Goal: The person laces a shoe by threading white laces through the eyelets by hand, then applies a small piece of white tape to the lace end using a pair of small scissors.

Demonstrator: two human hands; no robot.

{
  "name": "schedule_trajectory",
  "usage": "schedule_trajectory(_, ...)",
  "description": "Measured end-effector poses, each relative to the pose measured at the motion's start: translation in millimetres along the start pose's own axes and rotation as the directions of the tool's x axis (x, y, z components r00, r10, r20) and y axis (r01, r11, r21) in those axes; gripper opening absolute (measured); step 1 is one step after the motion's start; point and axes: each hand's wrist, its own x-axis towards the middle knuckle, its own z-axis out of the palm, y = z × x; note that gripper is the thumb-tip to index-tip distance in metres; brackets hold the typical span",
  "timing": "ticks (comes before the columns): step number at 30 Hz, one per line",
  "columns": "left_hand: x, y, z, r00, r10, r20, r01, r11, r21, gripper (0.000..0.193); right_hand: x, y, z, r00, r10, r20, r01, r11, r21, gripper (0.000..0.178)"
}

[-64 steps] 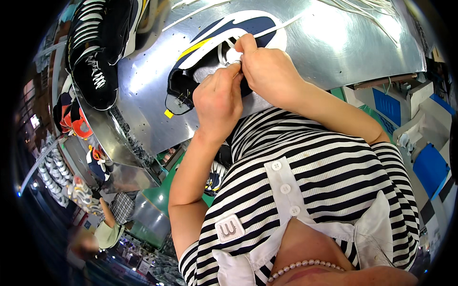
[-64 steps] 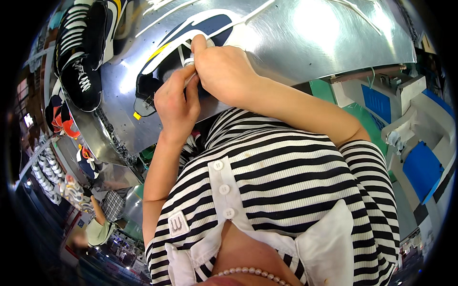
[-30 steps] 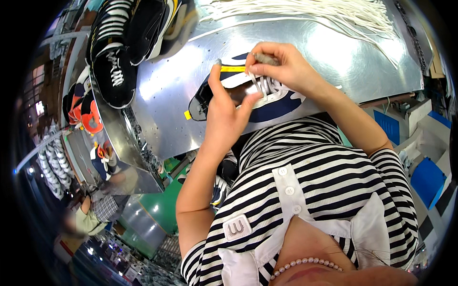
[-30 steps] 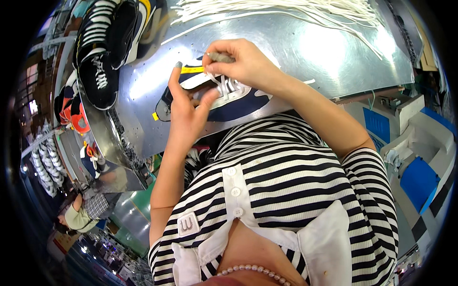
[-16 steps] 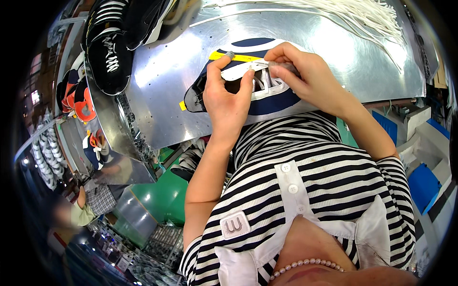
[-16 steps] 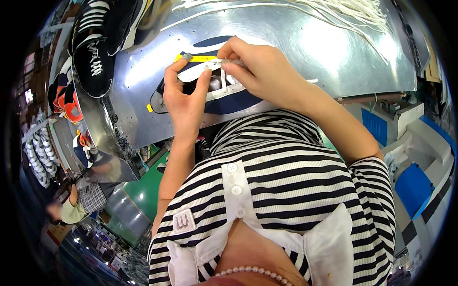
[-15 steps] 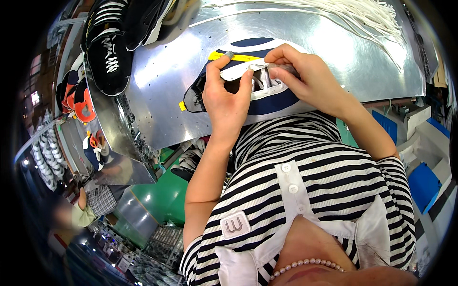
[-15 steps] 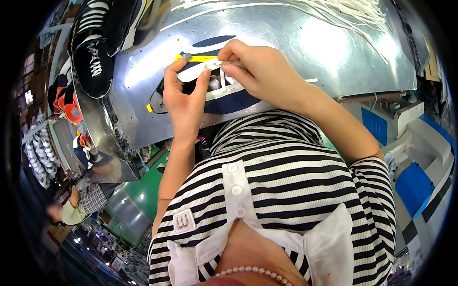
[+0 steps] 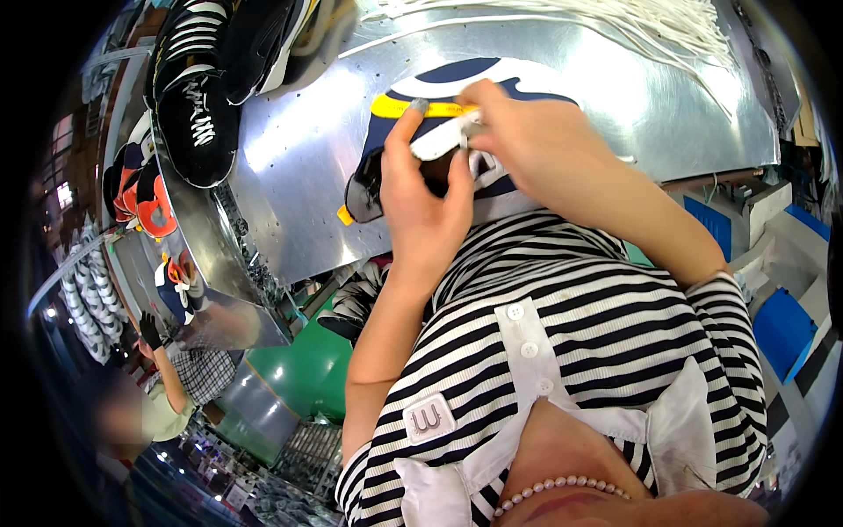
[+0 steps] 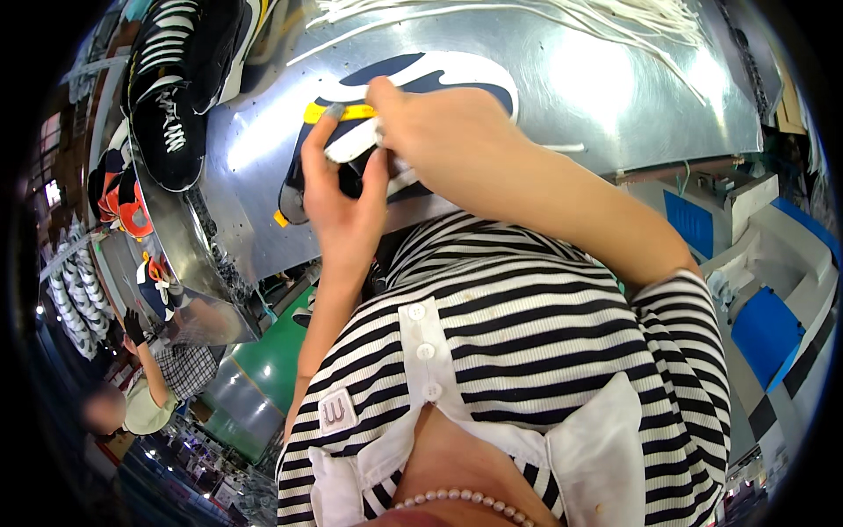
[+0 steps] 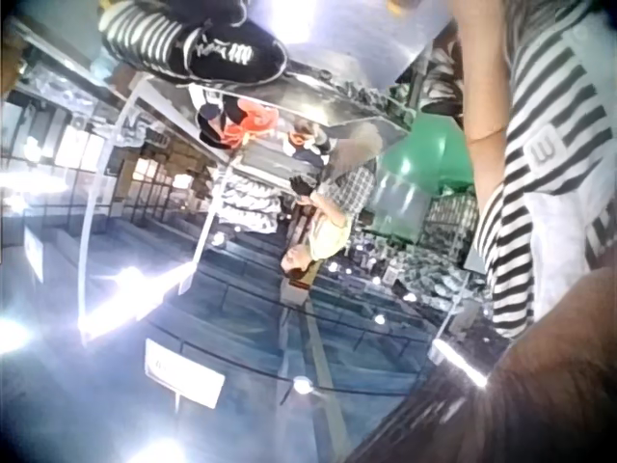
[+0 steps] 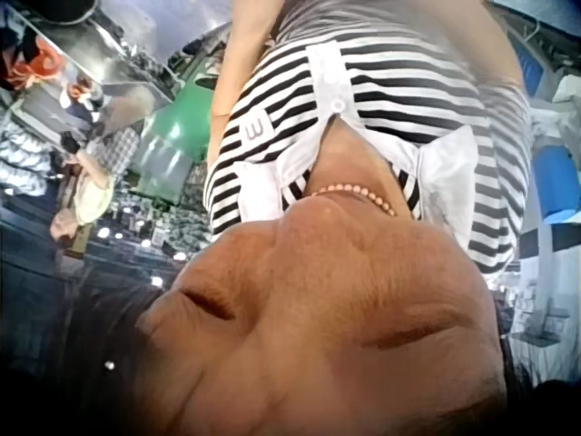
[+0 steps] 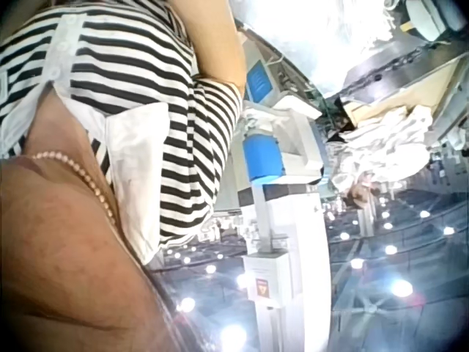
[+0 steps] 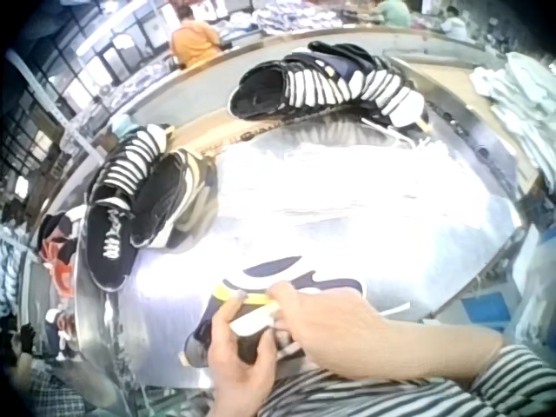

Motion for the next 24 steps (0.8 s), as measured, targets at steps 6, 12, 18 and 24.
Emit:
schedule_trajectory(6,21.0,-6.4,-15.6,0.99,-0.071,0.12,0.073,0.997,-0.012,0.057,-4.6,12.8,-42.2,0.94,0.314,0.132,-0.34,0.893,0.294,0.019)
schedule_trajectory(12,27.6,-4.2,-12.8,0.986,-0.138,0.096,0.15,0.981,-0.125,0.06,-3.7,32.0,11.5,0.934,0.343,-0.098,-0.237,0.803,0.547,0.019)
schedule_trajectory(18,27.0,-10.3,-0.6,0.991,-0.131,-0.028,0.131,0.991,-0.002,0.051,-6.2,30.1,1.5,0.969,0.246,0.0,-0.22,0.866,0.45,0.015)
schedule_trajectory(24,25.7,-13.0,3.1,0.995,-0.088,-0.054,0.09,0.995,0.036,0.049,-6.2,31.7,-5.0,0.986,0.166,0.014,-0.161,0.933,0.323,0.015)
